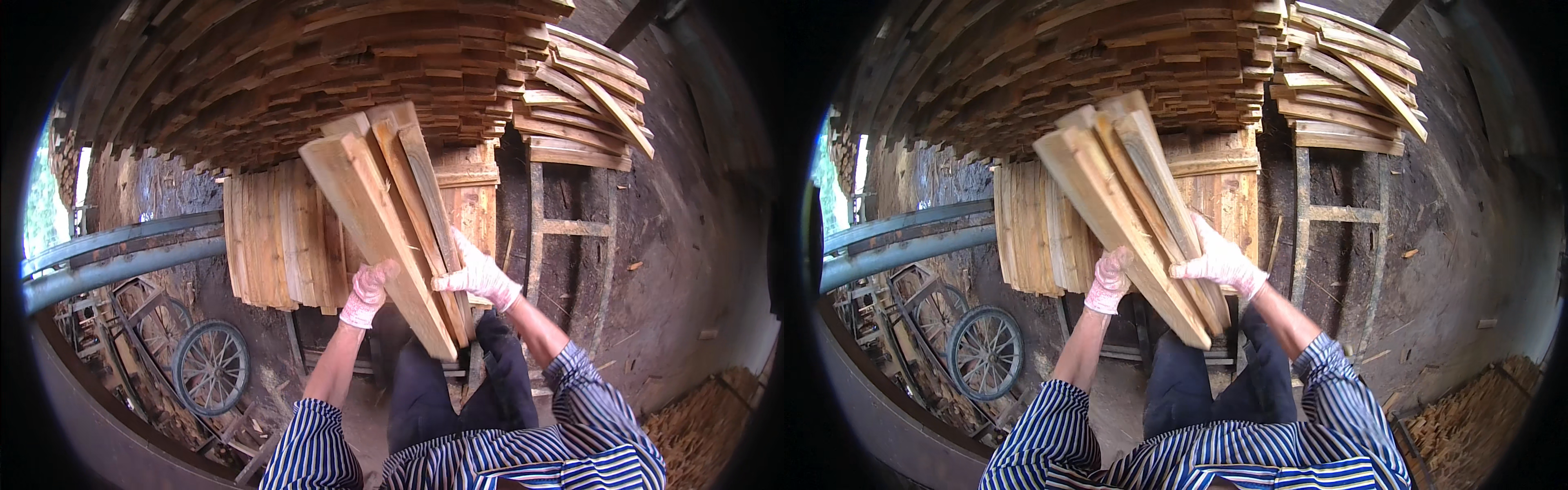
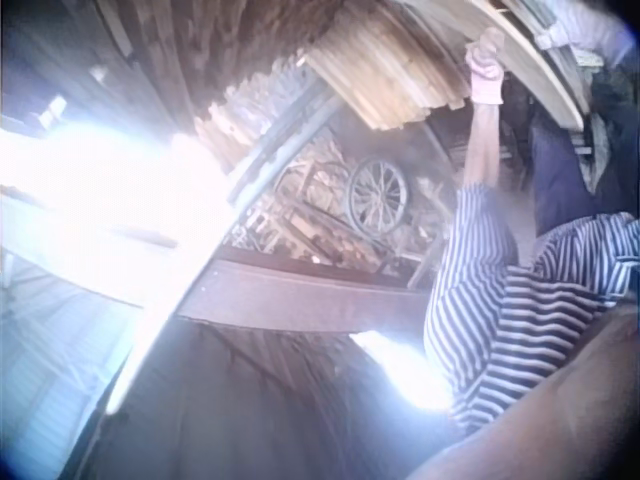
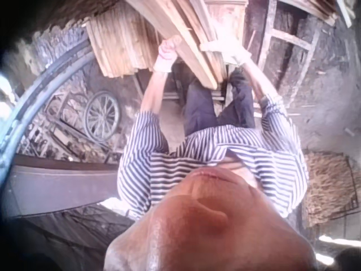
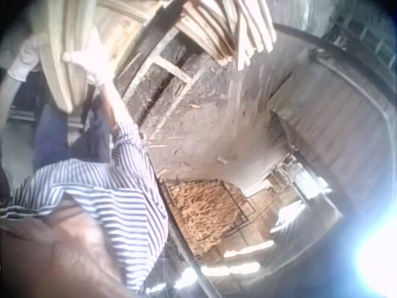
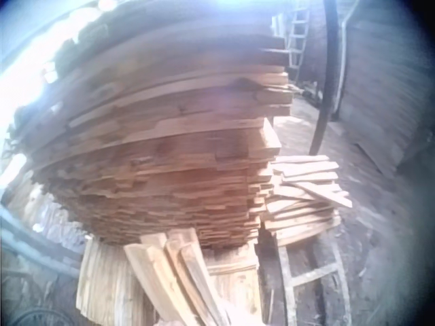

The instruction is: The person picks up wooden planks from a pile and stacks them onto a wooden pallet. The person wears pink gloves and a striped shirt while handling the wood in a workshop environment.

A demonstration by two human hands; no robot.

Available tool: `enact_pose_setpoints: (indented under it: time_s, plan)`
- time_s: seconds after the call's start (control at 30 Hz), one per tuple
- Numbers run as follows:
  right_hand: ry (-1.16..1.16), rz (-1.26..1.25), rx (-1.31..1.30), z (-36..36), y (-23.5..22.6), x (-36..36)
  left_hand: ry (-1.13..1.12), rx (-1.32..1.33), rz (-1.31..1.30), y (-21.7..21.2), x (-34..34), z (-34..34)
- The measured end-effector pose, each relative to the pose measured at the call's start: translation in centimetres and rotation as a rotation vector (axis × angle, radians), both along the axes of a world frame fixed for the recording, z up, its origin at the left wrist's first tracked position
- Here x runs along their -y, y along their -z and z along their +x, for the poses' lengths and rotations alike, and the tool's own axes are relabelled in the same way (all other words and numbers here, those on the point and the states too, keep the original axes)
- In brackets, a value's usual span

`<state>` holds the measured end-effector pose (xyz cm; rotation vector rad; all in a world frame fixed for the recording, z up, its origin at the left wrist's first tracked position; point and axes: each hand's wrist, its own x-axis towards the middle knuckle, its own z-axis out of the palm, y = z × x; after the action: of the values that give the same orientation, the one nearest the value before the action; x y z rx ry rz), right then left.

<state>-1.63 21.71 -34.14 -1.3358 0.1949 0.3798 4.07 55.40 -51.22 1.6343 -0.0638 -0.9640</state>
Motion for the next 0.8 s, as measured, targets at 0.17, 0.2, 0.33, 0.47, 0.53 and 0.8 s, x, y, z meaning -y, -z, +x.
enact_pose_setpoints:
  time_s: [0.17,0.2,0.33,0.47,0.53,0.8]
  plan:
    - [0.291,0.105,-0.267,-3.3,10.9,-1.9,-0.503,-0.427,-0.296,-3.4,8.8,-1.5]
    - [0.309,0.063,-0.272,-1.6,10.5,-4.0,-0.57,-0.441,-0.255,-3.3,5.0,-0.8]
    - [0.277,-0.584,-0.555,3.7,17.0,-1.6,-0.634,-0.544,-0.335,-1.8,0.2,1.8]
    - [0.458,-0.944,-0.509,4.0,20.0,-5.7,-0.681,-0.359,-0.058,-2.9,-7.1,6.1]
    - [0.504,-1.031,-0.336,2.9,21.2,-5.3,-0.641,-0.362,-0.039,-2.6,-10.9,9.3]
    - [0.205,-0.788,-0.234,6.5,16.3,-22.0,-0.51,-0.242,0.182,0.7,-23.0,17.9]
